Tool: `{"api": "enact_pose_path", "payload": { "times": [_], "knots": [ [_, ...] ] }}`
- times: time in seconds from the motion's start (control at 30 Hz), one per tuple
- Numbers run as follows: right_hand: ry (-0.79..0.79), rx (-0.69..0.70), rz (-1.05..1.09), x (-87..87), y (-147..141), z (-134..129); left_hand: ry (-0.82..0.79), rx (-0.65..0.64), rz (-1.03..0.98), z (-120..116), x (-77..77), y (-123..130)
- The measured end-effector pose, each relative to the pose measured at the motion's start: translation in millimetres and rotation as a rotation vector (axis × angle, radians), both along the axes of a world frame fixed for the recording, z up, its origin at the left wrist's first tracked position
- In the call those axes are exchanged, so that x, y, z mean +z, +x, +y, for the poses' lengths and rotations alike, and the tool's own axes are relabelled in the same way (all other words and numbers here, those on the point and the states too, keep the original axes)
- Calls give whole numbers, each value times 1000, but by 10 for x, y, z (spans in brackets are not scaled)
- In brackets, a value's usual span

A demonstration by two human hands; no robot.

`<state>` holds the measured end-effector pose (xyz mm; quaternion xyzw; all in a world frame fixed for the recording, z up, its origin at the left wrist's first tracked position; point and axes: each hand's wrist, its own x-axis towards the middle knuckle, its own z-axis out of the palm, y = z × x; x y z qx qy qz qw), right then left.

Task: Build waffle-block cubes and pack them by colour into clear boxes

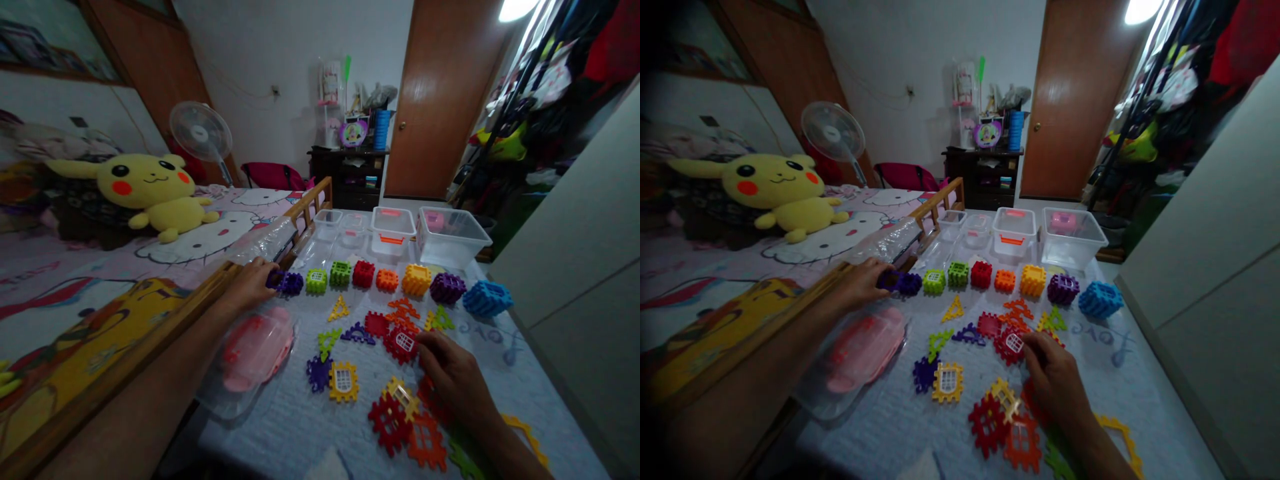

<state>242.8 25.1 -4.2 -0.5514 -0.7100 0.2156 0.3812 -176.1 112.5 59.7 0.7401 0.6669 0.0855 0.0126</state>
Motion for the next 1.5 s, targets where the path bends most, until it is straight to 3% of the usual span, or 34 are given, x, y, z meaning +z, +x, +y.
{"api": "enact_pose_path", "payload": {
  "times": [0.23, 0.77, 1.1, 1.5],
  "knots": [
    [10, 16, -18, -14, 11, -2, -43, -32, -50, 107, -136, 34],
    [17, 29, -33, -54, 40, -6, -170, -74, -32, 525, -274, -5],
    [19, 19, -51, -52, 39, -6, -255, -105, -75, 540, -357, -20],
    [23, 27, -61, -41, 31, 8, -304, -89, -89, 527, -285, 66]
  ]
}}
